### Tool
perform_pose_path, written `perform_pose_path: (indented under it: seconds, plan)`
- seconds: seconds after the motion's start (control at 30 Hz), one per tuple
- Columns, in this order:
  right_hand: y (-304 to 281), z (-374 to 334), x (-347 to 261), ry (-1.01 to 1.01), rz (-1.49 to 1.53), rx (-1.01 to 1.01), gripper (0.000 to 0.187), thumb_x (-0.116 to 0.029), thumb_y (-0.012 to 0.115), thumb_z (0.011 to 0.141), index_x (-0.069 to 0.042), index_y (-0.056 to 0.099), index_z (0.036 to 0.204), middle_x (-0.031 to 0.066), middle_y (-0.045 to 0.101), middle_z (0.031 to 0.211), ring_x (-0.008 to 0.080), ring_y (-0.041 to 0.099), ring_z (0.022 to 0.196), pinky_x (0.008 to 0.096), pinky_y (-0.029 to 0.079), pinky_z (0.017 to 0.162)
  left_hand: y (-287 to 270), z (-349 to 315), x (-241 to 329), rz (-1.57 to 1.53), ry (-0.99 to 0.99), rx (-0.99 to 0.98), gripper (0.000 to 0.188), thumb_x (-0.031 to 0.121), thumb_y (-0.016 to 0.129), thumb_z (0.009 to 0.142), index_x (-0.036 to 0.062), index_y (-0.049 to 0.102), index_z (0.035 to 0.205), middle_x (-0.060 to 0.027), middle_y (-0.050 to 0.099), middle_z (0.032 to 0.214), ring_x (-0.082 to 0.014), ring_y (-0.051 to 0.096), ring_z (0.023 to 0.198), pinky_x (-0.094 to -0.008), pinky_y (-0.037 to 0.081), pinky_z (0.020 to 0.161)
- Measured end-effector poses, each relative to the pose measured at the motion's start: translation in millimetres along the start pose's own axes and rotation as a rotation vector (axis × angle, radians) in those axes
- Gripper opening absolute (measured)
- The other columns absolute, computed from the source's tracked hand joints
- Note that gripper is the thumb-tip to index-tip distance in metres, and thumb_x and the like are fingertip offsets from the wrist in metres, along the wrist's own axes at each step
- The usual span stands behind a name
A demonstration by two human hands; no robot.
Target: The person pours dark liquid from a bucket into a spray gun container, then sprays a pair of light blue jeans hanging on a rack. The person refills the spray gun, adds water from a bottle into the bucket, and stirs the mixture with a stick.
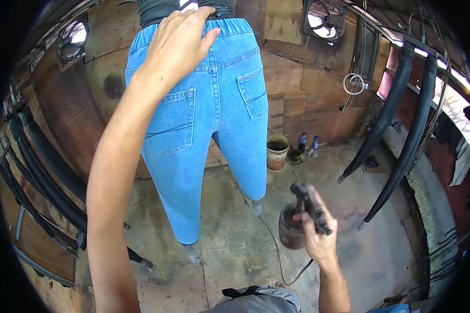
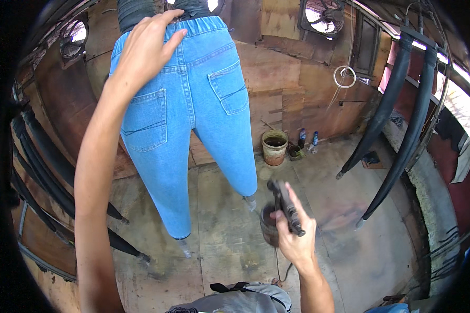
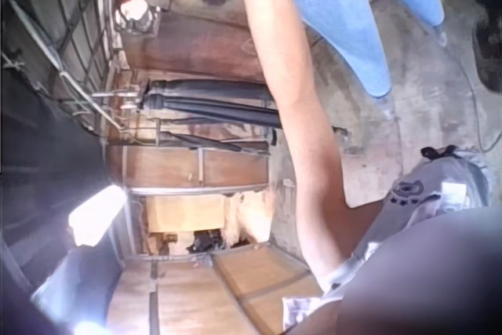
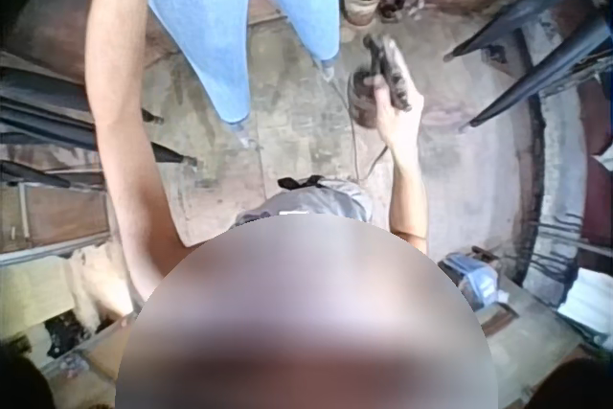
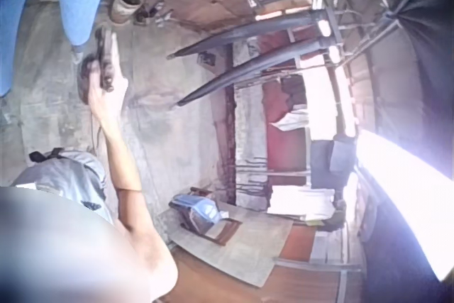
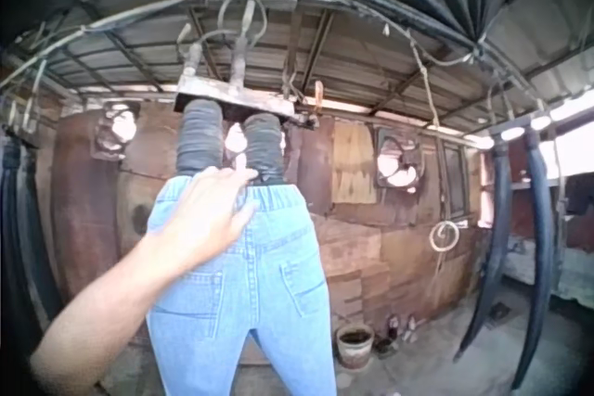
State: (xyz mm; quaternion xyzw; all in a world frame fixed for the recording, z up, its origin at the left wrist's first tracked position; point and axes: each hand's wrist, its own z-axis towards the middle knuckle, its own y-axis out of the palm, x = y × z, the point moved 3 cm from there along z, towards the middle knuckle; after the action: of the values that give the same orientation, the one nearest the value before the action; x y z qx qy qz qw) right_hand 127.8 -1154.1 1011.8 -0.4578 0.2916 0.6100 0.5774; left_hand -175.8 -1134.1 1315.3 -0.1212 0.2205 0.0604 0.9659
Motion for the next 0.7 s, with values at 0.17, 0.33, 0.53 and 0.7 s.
perform_pose_path:
  seconds: [0.17, 0.33, 0.53, 0.7]
  plan:
    - [-4, 28, -64, -0.287, 0.152, 0.067, 0.06, 0.003, 0.056, 0.092, 0.007, 0.045, 0.15, 0.0176, 0.075, 0.105, 0.0176, 0.074, 0.089, 0.0311, 0.057, 0.085, 9, 11, -14, -0.137, -0.058, -0.078, 0.028, 0.027, 0.073, 0.092, 0.0029, 0.073, 0.107, -0.0153, 0.073, 0.088, -0.0318, 0.071, 0.086, -0.0404, 0.055, 0.083]
    - [-2, 40, -67, -0.183, 0.176, -0.021, 0.059, 0.003, 0.055, 0.091, 0.006, 0.047, 0.149, 0.0156, 0.074, 0.106, 0.0141, 0.071, 0.083, 0.0312, 0.058, 0.08, -1, 14, -13, -0.235, -0.181, -0.147, 0.027, 0.025, 0.077, 0.082, 0.0035, 0.074, 0.098, -0.0215, 0.073, 0.086, -0.0361, 0.072, 0.085, -0.0435, 0.054, 0.078]
    - [11, 54, -6, 0.092, 0.012, -0.227, 0.062, -0.001, 0.055, 0.085, 0.002, 0.052, 0.148, 0.0084, 0.072, 0.084, 0.0107, 0.064, 0.079, 0.0268, 0.052, 0.083, -2, 9, -14, -0.263, -0.302, -0.193, 0.031, 0.03, 0.078, 0.082, 0.0039, 0.073, 0.099, -0.0185, 0.073, 0.089, -0.0336, 0.072, 0.088, -0.043, 0.055, 0.079]
    - [3, 56, -9, 0.103, -0.039, -0.216, 0.061, -0.002, 0.056, 0.086, 0.0, 0.054, 0.147, 0.0115, 0.072, 0.084, 0.0111, 0.064, 0.075, 0.0271, 0.053, 0.078, 4, 2, -20, -0.337, -0.24, -0.082, 0.027, 0.026, 0.075, 0.087, 0.0017, 0.073, 0.099, -0.0159, 0.074, 0.09, -0.0286, 0.072, 0.085, -0.04, 0.055, 0.077]
